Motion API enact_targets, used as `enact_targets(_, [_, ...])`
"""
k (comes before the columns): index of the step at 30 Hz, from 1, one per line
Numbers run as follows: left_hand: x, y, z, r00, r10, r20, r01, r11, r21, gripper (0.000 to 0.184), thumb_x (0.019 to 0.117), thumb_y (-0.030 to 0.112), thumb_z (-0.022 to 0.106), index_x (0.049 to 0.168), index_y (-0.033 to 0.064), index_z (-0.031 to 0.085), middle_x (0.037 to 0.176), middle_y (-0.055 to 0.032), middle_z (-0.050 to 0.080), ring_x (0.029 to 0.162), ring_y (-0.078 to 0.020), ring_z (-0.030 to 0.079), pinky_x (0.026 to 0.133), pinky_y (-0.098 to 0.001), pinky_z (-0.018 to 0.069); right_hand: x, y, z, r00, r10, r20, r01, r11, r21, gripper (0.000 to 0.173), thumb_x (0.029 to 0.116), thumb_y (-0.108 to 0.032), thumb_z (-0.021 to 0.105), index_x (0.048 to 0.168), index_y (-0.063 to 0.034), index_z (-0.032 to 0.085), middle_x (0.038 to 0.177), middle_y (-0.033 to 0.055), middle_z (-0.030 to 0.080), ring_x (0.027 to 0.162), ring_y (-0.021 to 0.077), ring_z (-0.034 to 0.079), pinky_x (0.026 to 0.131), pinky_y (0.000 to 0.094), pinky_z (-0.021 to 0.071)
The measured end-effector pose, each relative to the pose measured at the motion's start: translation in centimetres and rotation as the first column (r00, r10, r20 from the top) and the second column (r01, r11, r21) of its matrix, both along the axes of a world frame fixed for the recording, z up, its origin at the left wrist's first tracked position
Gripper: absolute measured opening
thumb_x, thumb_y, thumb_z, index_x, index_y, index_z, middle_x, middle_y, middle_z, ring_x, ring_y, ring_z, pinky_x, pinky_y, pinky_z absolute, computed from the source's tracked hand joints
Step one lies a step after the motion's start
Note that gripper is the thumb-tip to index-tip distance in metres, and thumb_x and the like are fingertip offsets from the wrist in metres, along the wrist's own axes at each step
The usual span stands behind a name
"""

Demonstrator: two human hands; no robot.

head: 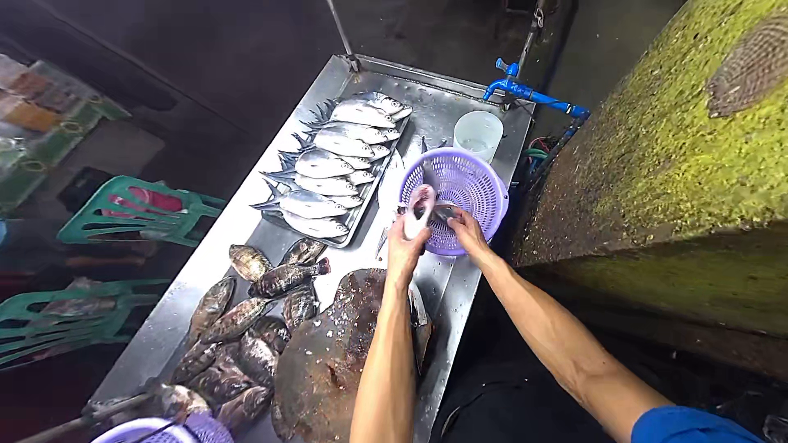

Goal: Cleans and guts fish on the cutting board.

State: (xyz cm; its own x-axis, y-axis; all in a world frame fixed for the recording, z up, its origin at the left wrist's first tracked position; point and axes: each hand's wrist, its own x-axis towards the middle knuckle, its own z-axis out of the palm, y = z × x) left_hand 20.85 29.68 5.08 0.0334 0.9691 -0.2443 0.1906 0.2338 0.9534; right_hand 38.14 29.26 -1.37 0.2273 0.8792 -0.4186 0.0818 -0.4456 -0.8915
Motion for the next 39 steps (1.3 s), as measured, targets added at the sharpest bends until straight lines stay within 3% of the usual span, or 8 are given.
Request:
enact_targets(3, [0.7,1.6,-2.4,0.95,0.05,-0.31,-0.037,0.998,0.047,0.042,0.0925,0.023,0.069,0.133,0.0104,0.066,0.148,-0.0183,0.052,0.128,-0.0316,0.057,0.102,-0.0514,0.051,1.7,-1.5,-1.5,0.906,0.307,0.291,-0.289,0.952,-0.106,0.048,0.1072,-0.037,0.045,0.138,-0.0055,0.063,0.138,0.0197,0.062,0.133,0.033,0.055,0.115,0.0556,0.04])
enact_targets(7, [-1.9,3.0,-6.1,0.816,0.338,-0.469,-0.37,0.929,0.025,0.034,0.0958,0.003,0.054,0.128,0.0012,0.064,0.129,-0.0217,0.063,0.109,-0.0317,0.065,0.095,-0.0486,0.0529,2.2,-3.4,-1.8,0.648,0.597,0.473,-0.507,0.801,-0.318,0.049,0.1035,-0.047,0.046,0.138,-0.0171,0.066,0.146,0.013,0.057,0.144,0.0364,0.041,0.111,0.0705,0.0273])
enact_targets(11, [-2.9,6.1,-11.5,0.732,-0.164,-0.662,-0.023,0.964,-0.264,0.046,0.0971,0.021,0.063,0.138,0.0004,0.058,0.136,-0.0229,0.062,0.127,-0.0377,0.06,0.108,-0.0558,0.0468,2.5,-4.1,-2.2,0.528,0.625,0.575,-0.563,0.764,-0.313,0.047,0.0994,-0.043,0.054,0.138,-0.0195,0.066,0.148,0.0123,0.056,0.144,0.0361,0.042,0.111,0.0666,0.0302])
enact_targets(17, [-1.5,9.2,-16.2,0.681,-0.168,-0.712,-0.039,0.963,-0.265,0.08,0.095,0.033,0.067,0.157,-0.0019,0.029,0.152,-0.03,0.043,0.139,-0.0429,0.047,0.113,-0.0542,0.0414,3.1,-6.7,-2.1,0.955,-0.203,0.218,0.188,0.978,0.089,0.067,0.0888,-0.023,0.072,0.145,0.005,0.049,0.145,0.0281,0.048,0.131,0.0347,0.053,0.103,0.0461,0.0516])
enact_targets(20, [-2.0,9.5,-18.2,0.921,0.042,-0.388,-0.126,0.973,-0.194,0.058,0.1073,0.024,0.046,0.157,-0.0018,0.031,0.154,-0.0281,0.043,0.145,-0.0355,0.042,0.121,-0.047,0.0354,2.7,-5.9,-2.1,0.684,-0.662,-0.306,0.576,0.748,-0.331,0.054,0.1014,-0.016,0.064,0.146,0.0001,0.039,0.134,0.0213,0.053,0.11,0.0277,0.062,0.09,0.0433,0.0564])
enact_targets(23, [-2.0,10.4,-15.9,0.961,0.065,-0.268,-0.138,0.955,-0.261,0.046,0.1128,0.025,0.035,0.148,-0.0036,0.044,0.147,-0.0252,0.053,0.138,-0.0314,0.051,0.115,-0.0461,0.0419,2.5,-3.4,-2.8,0.536,-0.711,-0.454,0.483,0.7,-0.526,0.041,0.1055,-0.024,0.058,0.137,-0.0005,0.047,0.111,0.0194,0.061,0.088,0.0261,0.067,0.076,0.0409,0.0599])
enact_targets(27, [-4.2,14.5,-11.4,0.526,-0.555,-0.644,0.287,0.829,-0.479,0.082,0.088,0.034,0.072,0.155,0.0037,0.036,0.133,-0.0299,0.061,0.125,-0.0468,0.059,0.103,-0.0661,0.0457,1.5,-1.9,-2.2,0.513,-0.717,-0.471,0.454,0.693,-0.561,0.035,0.1077,-0.023,0.052,0.136,-0.0025,0.046,0.105,0.0186,0.062,0.076,0.0231,0.066,0.063,0.0359,0.058])
enact_targets(39, [-2.2,11.9,-11.4,0.494,-0.519,-0.698,0.16,0.843,-0.514,0.091,0.0882,0.034,0.074,0.159,0.0048,0.026,0.141,-0.0333,0.052,0.13,-0.0514,0.053,0.104,-0.067,0.045,-1.1,-3.5,1.3,0.345,-0.758,-0.553,0.543,0.642,-0.542,0.014,0.1064,-0.021,0.047,0.111,-0.0078,0.05,0.084,0.0077,0.061,0.061,0.0136,0.061,0.053,0.0275,0.0546])
